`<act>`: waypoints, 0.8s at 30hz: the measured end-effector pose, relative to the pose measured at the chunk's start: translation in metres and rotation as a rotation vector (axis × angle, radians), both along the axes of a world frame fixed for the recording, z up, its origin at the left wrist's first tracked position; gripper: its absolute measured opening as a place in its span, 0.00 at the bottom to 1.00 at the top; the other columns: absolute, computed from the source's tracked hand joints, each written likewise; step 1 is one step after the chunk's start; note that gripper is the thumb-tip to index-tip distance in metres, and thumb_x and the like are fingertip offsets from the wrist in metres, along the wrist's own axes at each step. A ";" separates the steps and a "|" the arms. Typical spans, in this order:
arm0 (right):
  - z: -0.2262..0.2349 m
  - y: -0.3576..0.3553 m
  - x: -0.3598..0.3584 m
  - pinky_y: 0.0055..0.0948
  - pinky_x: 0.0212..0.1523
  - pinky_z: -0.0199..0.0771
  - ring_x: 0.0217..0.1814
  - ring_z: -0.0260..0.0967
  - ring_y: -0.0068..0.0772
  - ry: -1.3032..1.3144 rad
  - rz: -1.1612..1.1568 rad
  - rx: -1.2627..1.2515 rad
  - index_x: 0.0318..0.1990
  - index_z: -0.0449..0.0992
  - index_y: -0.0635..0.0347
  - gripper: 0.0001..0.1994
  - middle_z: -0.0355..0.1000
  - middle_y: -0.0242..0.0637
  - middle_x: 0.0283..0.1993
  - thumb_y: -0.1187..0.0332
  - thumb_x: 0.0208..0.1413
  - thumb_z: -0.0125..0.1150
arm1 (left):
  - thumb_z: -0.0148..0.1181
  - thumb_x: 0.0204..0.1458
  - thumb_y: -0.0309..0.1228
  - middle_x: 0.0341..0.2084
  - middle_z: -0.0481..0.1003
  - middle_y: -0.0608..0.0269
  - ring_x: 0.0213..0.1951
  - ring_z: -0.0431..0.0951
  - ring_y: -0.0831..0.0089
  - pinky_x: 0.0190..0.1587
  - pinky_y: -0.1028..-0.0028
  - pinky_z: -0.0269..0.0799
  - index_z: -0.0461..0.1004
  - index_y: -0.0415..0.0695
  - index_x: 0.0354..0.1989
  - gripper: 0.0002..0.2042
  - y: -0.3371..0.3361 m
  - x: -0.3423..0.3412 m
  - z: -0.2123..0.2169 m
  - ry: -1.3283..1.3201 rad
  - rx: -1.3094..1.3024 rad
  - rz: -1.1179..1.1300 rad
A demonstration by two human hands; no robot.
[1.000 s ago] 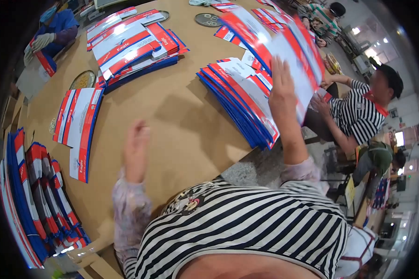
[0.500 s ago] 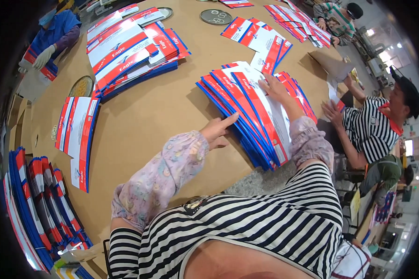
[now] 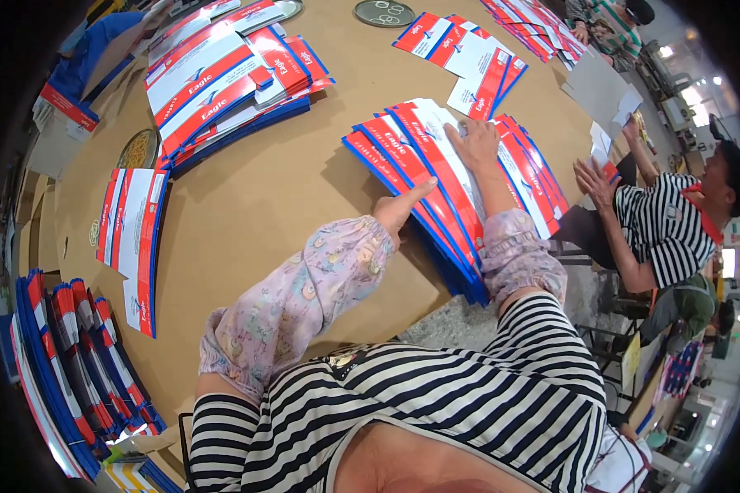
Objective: Sorting and stacking cardboard envelopes or folders into groups on a large table.
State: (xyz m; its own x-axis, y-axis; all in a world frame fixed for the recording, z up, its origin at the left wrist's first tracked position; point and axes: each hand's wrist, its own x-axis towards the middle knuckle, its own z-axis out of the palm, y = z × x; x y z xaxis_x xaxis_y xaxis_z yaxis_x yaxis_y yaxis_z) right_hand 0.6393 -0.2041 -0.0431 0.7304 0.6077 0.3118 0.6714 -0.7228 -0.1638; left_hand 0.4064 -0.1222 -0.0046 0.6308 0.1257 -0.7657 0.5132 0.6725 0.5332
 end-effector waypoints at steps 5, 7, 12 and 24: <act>0.001 0.009 -0.028 0.44 0.56 0.58 0.53 0.63 0.47 0.090 -0.079 0.011 0.41 0.80 0.62 0.28 0.74 0.47 0.45 0.44 0.50 0.55 | 0.70 0.41 0.45 0.49 0.73 0.60 0.56 0.67 0.67 0.60 0.52 0.53 0.70 0.44 0.53 0.31 -0.003 -0.005 -0.009 -0.223 0.021 0.186; 0.004 0.012 -0.039 0.44 0.55 0.58 0.52 0.64 0.47 0.107 -0.098 0.002 0.41 0.80 0.62 0.28 0.74 0.48 0.44 0.44 0.50 0.54 | 0.70 0.42 0.41 0.47 0.74 0.60 0.53 0.70 0.69 0.59 0.60 0.59 0.72 0.44 0.50 0.27 -0.002 -0.005 -0.013 -0.269 0.015 0.238; 0.009 0.023 -0.053 0.44 0.53 0.61 0.51 0.64 0.48 0.175 -0.087 -0.004 0.37 0.81 0.63 0.27 0.75 0.49 0.43 0.44 0.50 0.55 | 0.71 0.42 0.34 0.42 0.77 0.57 0.44 0.77 0.67 0.50 0.67 0.71 0.73 0.40 0.47 0.23 -0.004 -0.005 -0.018 -0.306 -0.028 0.291; 0.003 0.024 -0.048 0.47 0.48 0.70 0.44 0.72 0.62 0.244 -0.031 0.085 0.45 0.74 0.62 0.30 0.74 0.61 0.38 0.40 0.55 0.48 | 0.74 0.37 0.37 0.41 0.78 0.55 0.41 0.78 0.68 0.47 0.69 0.72 0.75 0.36 0.45 0.26 -0.023 -0.009 -0.015 -0.292 0.095 0.233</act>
